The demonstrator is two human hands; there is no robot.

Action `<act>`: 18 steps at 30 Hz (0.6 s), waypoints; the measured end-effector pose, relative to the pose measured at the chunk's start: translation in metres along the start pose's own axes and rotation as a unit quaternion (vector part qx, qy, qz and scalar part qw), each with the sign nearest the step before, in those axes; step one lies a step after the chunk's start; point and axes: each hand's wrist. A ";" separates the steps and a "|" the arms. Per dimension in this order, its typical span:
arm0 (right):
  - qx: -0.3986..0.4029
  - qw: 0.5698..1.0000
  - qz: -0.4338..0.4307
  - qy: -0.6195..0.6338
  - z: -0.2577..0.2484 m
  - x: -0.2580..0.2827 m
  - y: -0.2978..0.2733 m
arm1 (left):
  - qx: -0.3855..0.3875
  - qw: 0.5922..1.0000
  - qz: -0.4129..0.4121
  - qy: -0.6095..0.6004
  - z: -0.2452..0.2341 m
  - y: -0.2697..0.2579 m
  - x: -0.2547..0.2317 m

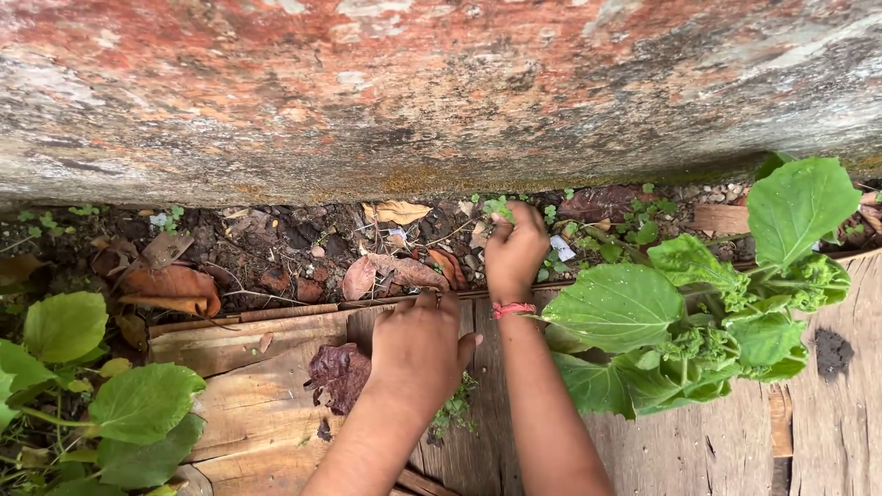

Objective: Picking weeds and small plants from the soil near a wall.

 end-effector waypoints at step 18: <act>0.046 0.997 0.053 0.020 -0.043 -0.021 -0.013 | -0.021 0.998 0.009 -0.062 0.009 0.009 0.004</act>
Point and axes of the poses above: each hand's wrist, its own y-axis towards the middle knuckle, its own z-axis out of the palm, x = y × z, and after that the axes turned 15 degrees about -y, right-handed
